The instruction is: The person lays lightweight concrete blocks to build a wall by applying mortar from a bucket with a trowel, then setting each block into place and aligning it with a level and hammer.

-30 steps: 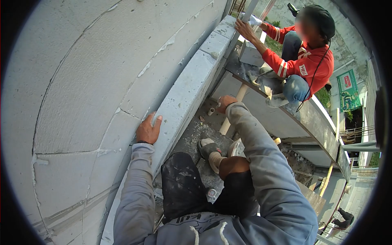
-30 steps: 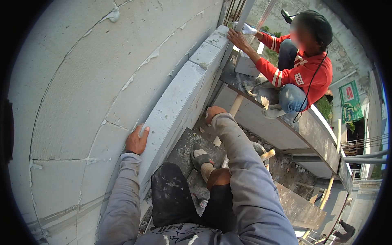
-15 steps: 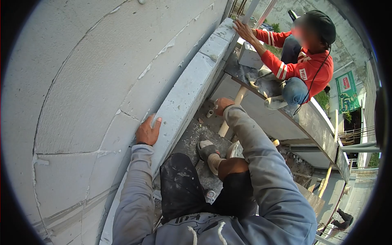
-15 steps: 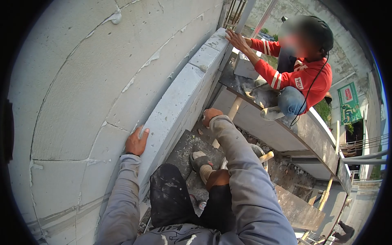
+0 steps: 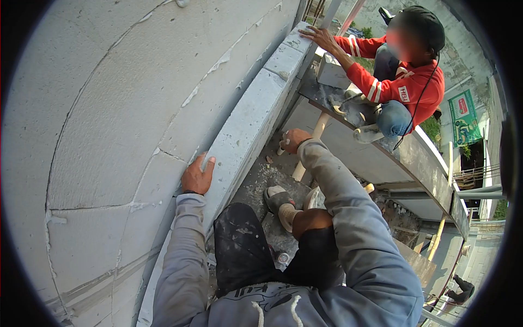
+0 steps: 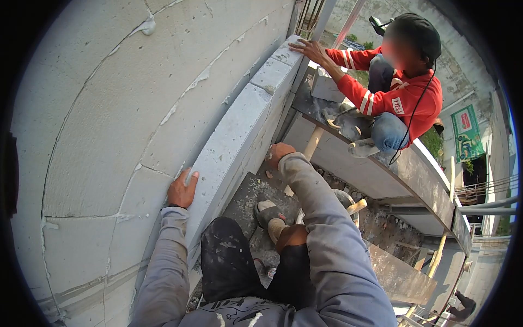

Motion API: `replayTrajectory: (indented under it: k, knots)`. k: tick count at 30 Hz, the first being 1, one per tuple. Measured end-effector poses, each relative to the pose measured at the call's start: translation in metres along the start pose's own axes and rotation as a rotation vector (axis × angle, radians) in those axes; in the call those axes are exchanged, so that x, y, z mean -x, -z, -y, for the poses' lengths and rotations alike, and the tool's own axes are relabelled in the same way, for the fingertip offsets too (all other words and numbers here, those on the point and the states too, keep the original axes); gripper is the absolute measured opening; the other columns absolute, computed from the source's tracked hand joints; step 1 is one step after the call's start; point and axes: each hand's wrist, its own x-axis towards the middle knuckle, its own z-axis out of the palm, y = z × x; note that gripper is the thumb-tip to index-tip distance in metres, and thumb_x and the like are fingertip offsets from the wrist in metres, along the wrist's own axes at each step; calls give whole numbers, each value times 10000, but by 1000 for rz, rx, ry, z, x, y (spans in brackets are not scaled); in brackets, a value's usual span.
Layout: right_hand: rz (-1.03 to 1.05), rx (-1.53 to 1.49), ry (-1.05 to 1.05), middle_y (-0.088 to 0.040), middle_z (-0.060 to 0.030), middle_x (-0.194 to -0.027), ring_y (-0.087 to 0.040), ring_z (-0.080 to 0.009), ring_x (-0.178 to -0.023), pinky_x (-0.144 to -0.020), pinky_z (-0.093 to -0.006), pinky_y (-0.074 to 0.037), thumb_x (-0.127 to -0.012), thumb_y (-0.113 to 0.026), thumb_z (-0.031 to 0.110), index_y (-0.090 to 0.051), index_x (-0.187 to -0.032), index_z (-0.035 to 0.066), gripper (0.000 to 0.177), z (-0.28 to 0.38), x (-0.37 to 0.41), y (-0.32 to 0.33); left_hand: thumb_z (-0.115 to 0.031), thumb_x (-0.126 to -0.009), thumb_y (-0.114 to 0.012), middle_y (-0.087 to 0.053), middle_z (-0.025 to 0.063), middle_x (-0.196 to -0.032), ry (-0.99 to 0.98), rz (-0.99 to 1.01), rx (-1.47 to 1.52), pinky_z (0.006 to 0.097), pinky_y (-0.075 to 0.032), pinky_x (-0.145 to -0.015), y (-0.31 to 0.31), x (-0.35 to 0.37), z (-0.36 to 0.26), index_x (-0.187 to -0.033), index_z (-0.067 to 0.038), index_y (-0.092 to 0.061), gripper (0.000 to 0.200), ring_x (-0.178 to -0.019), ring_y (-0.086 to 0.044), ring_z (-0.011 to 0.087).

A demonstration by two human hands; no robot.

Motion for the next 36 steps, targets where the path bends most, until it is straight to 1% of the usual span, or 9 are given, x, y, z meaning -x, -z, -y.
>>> replayTrajectory:
  k: [12, 15, 19, 23, 25, 27, 28, 33, 36]
  knots:
    - [-45, 17, 88, -644, -183, -921, -612, -351, -878, -778, -430, -487, -833, -496, 366, -661, -921, 43, 374, -11, -4, -12, -440, -872, -498, -592, 232, -1093, 12, 22, 4, 424, -433, -877, -3, 0, 3, -1163, -40, -559, 499, -1023, -559, 389]
    - [39, -23, 37, -639, -180, -987, -612, -340, -930, -816, -418, -490, -818, -526, 292, -658, -968, 68, 301, -16, -10, -2, -420, -879, -495, -571, 231, -1133, -40, -2, 12, 418, -421, -898, -6, -7, 2, -1192, -25, -528, 505, -1057, -542, 379]
    - [-160, -283, -47, -622, -210, -1012, -579, -371, -983, -859, -429, -449, -853, -482, 346, -640, -987, 31, 377, -43, -41, -6, -383, -888, -501, -537, 231, -1188, -143, -28, 51, 407, -402, -932, -18, -36, -18, -1224, 6, -481, 515, -1111, -510, 367]
    - [-400, -610, -177, -607, -249, -1014, -548, -405, -1016, -891, -443, -411, -887, -396, 432, -609, -1026, -6, 506, -52, -74, 8, -362, -889, -506, -534, 231, -1192, -281, -64, 131, 402, -396, -948, -38, -112, -81, -1218, 16, -481, 502, -1117, -507, 363]
    - [-512, -700, -158, -621, -230, -968, -563, -389, -974, -843, -419, -418, -877, -430, 470, -611, -992, 0, 516, -50, -99, 6, -373, -886, -504, -528, 236, -1202, -293, -45, 183, 395, -389, -959, -52, -157, -114, -1226, 22, -474, 522, -1130, -499, 363]
    - [-712, -982, -200, -608, -216, -1073, -549, -354, -1057, -887, -386, -406, -871, -443, 516, -581, -1106, 6, 578, -42, -121, 11, -390, -883, -501, -522, 239, -1212, -284, -9, 232, 392, -384, -965, -68, -206, -139, -1233, 25, -469, 544, -1140, -493, 364]
    - [-648, -1115, -141, -491, -326, -1202, -464, -396, -1172, -990, -370, -348, -810, -427, 634, -440, -1236, -120, 865, -41, -128, 17, -420, -876, -491, -516, 243, -1220, -232, 20, 187, 390, -376, -973, -78, -227, -150, -1237, 25, -469, 574, -1150, -486, 362]
    - [-694, -1385, -234, -428, -330, -1272, -413, -376, -1230, -1020, -332, -315, -759, -555, 593, -381, -1260, -160, 921, -18, -146, 48, -498, -859, -453, -503, 253, -1232, -130, 40, 160, 388, -354, -993, -131, -306, -160, -1256, 14, -468, 648, -1166, -475, 356]
    - [-655, -1543, -223, -396, -326, -1304, -392, -372, -1248, -1028, -321, -306, -737, -610, 561, -360, -1270, -167, 936, -20, -161, 52, -506, -868, -428, -507, 253, -1227, -74, 274, 134, 387, -350, -988, -138, -308, -170, -1235, 8, -499, 636, -1170, -471, 350]
